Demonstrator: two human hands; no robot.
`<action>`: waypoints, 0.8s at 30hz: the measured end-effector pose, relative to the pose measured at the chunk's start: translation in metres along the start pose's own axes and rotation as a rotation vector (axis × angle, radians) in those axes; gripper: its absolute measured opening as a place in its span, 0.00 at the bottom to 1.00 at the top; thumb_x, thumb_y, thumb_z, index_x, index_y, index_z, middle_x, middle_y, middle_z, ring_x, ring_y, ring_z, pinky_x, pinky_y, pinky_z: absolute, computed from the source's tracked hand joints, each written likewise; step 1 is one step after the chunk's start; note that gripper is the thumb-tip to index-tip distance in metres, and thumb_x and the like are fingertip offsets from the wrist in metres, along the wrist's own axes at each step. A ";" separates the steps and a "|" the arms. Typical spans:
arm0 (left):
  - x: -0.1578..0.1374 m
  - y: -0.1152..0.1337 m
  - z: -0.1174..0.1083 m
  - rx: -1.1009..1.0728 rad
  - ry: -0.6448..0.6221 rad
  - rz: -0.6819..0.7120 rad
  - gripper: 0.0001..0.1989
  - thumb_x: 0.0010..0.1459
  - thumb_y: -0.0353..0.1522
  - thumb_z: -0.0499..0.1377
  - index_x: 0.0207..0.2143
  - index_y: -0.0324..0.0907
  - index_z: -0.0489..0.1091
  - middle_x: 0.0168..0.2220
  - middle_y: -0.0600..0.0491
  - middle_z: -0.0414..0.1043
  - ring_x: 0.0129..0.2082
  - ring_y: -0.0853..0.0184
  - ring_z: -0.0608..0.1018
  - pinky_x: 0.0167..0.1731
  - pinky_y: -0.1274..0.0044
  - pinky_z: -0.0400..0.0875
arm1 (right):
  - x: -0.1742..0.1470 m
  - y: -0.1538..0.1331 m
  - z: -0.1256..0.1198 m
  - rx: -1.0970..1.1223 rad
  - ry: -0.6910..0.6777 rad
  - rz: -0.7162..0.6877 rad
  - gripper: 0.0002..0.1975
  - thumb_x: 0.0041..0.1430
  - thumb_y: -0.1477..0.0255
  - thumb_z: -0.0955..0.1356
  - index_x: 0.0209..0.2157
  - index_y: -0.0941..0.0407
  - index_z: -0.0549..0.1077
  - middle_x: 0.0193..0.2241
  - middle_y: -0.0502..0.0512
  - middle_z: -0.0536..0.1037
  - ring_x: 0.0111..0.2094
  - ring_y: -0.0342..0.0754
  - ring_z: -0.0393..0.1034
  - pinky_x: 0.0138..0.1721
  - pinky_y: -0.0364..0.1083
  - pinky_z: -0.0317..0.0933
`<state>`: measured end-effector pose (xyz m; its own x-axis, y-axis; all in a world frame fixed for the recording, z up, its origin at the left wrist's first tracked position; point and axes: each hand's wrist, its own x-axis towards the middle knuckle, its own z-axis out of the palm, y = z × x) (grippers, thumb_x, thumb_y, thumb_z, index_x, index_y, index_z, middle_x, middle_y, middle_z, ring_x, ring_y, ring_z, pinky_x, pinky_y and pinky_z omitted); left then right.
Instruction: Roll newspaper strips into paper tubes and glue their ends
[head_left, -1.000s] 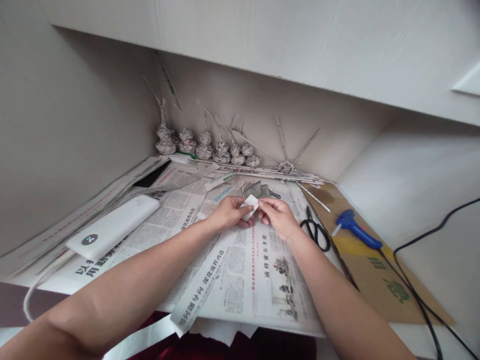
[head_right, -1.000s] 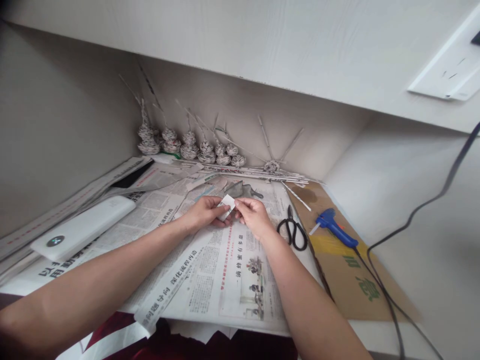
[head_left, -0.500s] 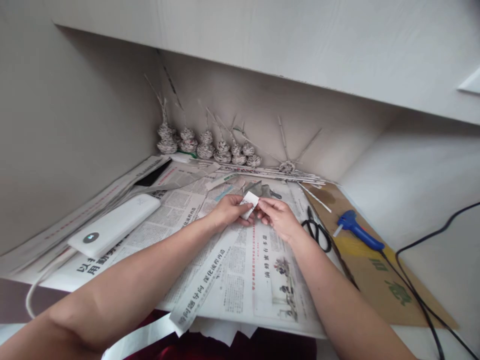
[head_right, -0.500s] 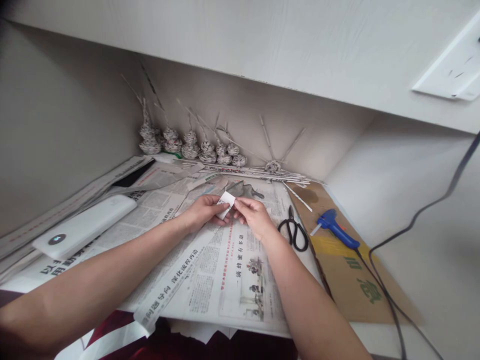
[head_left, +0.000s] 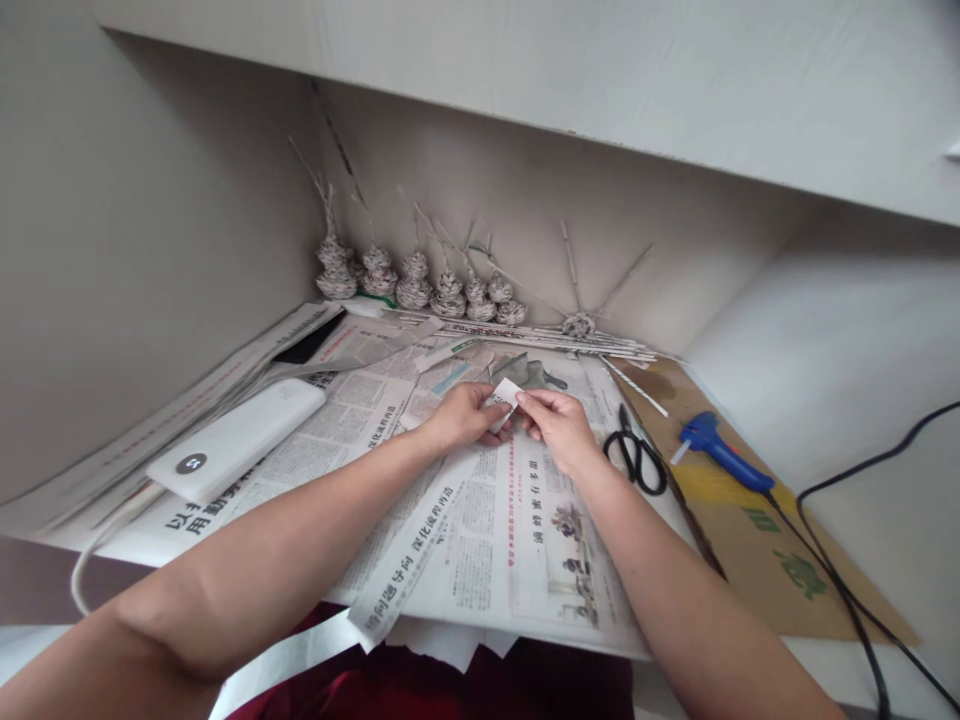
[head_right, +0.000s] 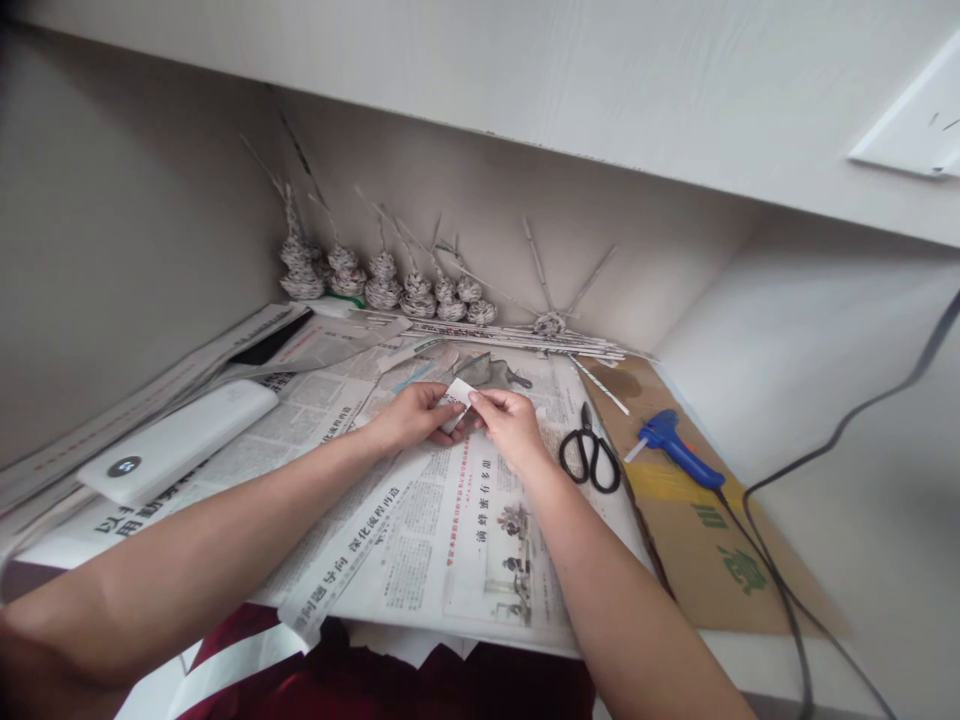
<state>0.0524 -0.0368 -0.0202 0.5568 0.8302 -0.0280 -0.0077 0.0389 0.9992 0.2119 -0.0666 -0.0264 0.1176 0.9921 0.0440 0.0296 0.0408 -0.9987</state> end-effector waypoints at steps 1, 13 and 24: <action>0.000 0.000 0.000 0.014 0.001 0.003 0.13 0.52 0.38 0.61 0.33 0.35 0.70 0.24 0.50 0.72 0.22 0.71 0.75 0.23 0.79 0.73 | 0.000 0.000 0.001 -0.003 0.019 0.001 0.16 0.45 0.59 0.72 0.31 0.58 0.77 0.17 0.49 0.70 0.19 0.40 0.59 0.17 0.40 0.48; -0.004 0.001 0.002 0.176 0.092 0.044 0.19 0.45 0.41 0.66 0.36 0.38 0.72 0.24 0.51 0.74 0.22 0.68 0.76 0.20 0.79 0.72 | -0.006 -0.006 0.011 0.000 0.145 0.002 0.15 0.42 0.60 0.74 0.24 0.57 0.74 0.16 0.49 0.69 0.17 0.40 0.58 0.16 0.41 0.47; -0.004 0.002 0.004 0.155 0.113 0.048 0.13 0.51 0.39 0.62 0.32 0.38 0.70 0.23 0.52 0.72 0.19 0.70 0.74 0.18 0.80 0.71 | -0.008 -0.002 0.015 -0.022 0.188 -0.022 0.14 0.43 0.60 0.73 0.24 0.57 0.74 0.22 0.52 0.74 0.19 0.41 0.59 0.17 0.41 0.48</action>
<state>0.0536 -0.0425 -0.0184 0.4622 0.8864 0.0252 0.1011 -0.0808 0.9916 0.1963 -0.0725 -0.0253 0.3003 0.9512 0.0715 0.0560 0.0572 -0.9968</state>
